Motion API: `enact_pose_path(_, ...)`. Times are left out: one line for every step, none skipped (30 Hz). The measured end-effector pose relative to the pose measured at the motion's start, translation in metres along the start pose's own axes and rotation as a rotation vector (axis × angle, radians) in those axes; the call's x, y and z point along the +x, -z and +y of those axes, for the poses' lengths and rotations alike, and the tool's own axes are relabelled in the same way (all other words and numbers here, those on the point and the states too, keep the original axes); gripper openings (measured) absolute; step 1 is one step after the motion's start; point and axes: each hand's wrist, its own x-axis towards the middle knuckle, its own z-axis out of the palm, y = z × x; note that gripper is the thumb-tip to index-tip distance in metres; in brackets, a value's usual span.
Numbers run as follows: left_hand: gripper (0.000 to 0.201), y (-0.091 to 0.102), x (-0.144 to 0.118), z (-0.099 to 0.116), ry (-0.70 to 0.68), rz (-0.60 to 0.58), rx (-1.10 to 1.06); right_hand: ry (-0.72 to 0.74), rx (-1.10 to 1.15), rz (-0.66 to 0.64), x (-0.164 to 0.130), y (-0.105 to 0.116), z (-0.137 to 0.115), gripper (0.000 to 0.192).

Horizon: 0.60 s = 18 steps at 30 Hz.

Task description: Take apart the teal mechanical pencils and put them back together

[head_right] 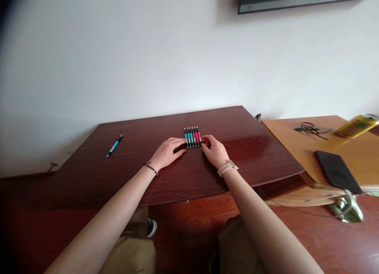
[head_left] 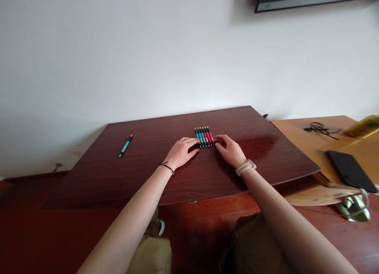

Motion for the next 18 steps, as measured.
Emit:
enact_pose_path(0.039, 0.0002, 0.0002, 0.0003, 0.004, 0.000, 0.001, 0.002, -0.006, 0.002, 0.0001, 0.0000, 0.0003, 0.027)
enact_pose_path(0.040, 0.0003, 0.0004, 0.0006, 0.009, 0.000, 0.001, 0.004, -0.012, 0.001, 0.0003, 0.0000, 0.0005, 0.027)
enact_pose_path(0.042, 0.0005, 0.0007, 0.0008, 0.012, -0.001, 0.000, 0.005, -0.017, -0.001, 0.0004, 0.0000, 0.0005, 0.027)
enact_pose_path(0.044, 0.0006, 0.0009, 0.0010, 0.012, -0.005, 0.000, 0.005, -0.021, -0.005, 0.0005, -0.0001, 0.0003, 0.027)
enact_pose_path(0.045, 0.0006, 0.0012, 0.0010, 0.012, -0.011, 0.002, 0.004, -0.022, -0.008, 0.0004, -0.0003, -0.0001, 0.028)
enact_pose_path(0.046, 0.0005, 0.0014, 0.0008, 0.010, -0.018, 0.005, 0.003, -0.022, -0.010, 0.0003, -0.0004, -0.0006, 0.029)
enact_pose_path(0.045, 0.0003, 0.0017, 0.0005, 0.009, -0.025, 0.009, 0.003, -0.022, -0.010, 0.0002, -0.0006, -0.0012, 0.029)
enact_pose_path(0.045, 0.0000, 0.0019, 0.0001, 0.008, -0.031, 0.014, 0.005, -0.024, -0.009, 0.0000, -0.0007, -0.0018, 0.030)
enact_pose_path(0.044, -0.0004, 0.0020, -0.0005, 0.007, -0.033, 0.017, 0.008, -0.030, -0.007, -0.0002, -0.0008, -0.0023, 0.030)
enact_pose_path(0.044, -0.0008, 0.0021, -0.0011, 0.008, -0.033, 0.019, 0.011, -0.036, -0.008, -0.0004, -0.0009, -0.0027, 0.029)
enact_pose_path(0.044, -0.0012, 0.0021, -0.0017, 0.009, -0.030, 0.018, 0.014, -0.042, -0.008, -0.0004, -0.0009, -0.0029, 0.029)
enact_pose_path(0.044, -0.0015, 0.0021, -0.0022, 0.008, -0.029, 0.015, 0.015, -0.045, -0.009, -0.0004, -0.0009, -0.0030, 0.028)
enact_pose_path(0.044, -0.0018, 0.0020, -0.0026, 0.007, -0.026, 0.012, 0.015, -0.044, -0.012, -0.0003, -0.0008, -0.0030, 0.028)
enact_pose_path(0.044, -0.0020, 0.0019, -0.0030, 0.006, -0.023, 0.008, 0.014, -0.040, -0.014, -0.0002, -0.0007, -0.0028, 0.028)
enact_pose_path(0.043, -0.0022, 0.0018, -0.0033, 0.005, -0.020, 0.004, 0.013, -0.036, -0.017, -0.0001, -0.0006, -0.0027, 0.028)
enact_pose_path(0.043, -0.0023, 0.0017, -0.0035, 0.004, -0.018, -0.001, 0.012, -0.033, -0.018, 0.0001, -0.0005, -0.0026, 0.028)
enact_pose_path(0.043, -0.0025, 0.0016, -0.0037, 0.003, -0.017, -0.006, 0.013, -0.031, -0.020, 0.0001, -0.0004, -0.0026, 0.028)
enact_pose_path(0.043, -0.0027, 0.0016, -0.0038, 0.003, -0.013, -0.010, 0.014, -0.030, -0.021, 0.0001, -0.0003, -0.0028, 0.028)
